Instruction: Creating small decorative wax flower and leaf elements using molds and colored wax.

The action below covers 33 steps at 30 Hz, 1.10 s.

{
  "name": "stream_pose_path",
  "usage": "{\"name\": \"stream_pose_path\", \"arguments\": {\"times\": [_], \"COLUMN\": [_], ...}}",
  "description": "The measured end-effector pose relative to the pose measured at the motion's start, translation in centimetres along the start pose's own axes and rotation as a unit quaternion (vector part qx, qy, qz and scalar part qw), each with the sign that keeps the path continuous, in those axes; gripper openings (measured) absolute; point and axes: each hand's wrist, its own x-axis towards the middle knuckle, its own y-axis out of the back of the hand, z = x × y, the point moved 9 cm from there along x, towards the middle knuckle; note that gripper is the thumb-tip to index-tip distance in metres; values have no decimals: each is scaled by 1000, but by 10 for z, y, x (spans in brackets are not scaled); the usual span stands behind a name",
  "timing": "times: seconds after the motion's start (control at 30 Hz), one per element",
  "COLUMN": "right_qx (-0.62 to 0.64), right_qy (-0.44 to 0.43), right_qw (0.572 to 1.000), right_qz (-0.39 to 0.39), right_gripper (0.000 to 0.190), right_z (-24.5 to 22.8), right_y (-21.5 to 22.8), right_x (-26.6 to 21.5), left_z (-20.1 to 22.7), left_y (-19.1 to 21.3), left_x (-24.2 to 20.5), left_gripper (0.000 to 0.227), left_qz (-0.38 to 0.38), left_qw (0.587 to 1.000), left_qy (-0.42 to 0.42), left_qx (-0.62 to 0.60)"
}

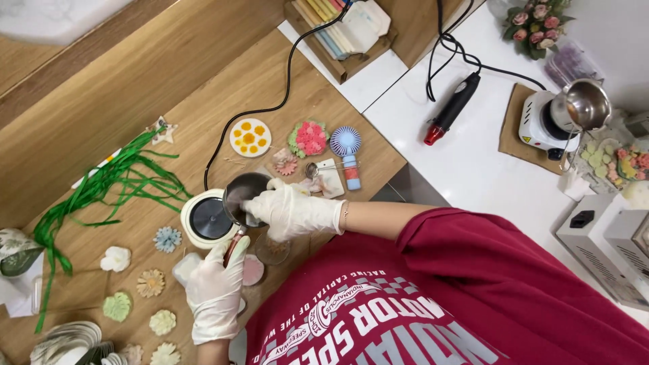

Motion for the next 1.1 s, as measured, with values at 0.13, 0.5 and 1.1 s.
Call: {"name": "stream_pose_path", "arguments": {"times": [0.13,0.5,1.1], "right_qx": [37,-138,-434], "right_qy": [71,37,127], "right_qw": [989,973,878], "right_qz": [125,183,155], "right_gripper": [85,59,62], "right_z": [1,-16,-9], "right_y": [-31,17,40], "right_x": [21,-6,-37], "left_z": [3,19,36], "left_y": [-7,17,44], "left_x": [0,-5,8], "left_gripper": [32,30,35], "left_qz": [0,94,52], "left_qw": [1000,994,997], "left_qy": [17,-16,-48], "left_qx": [-5,51,-40]}}
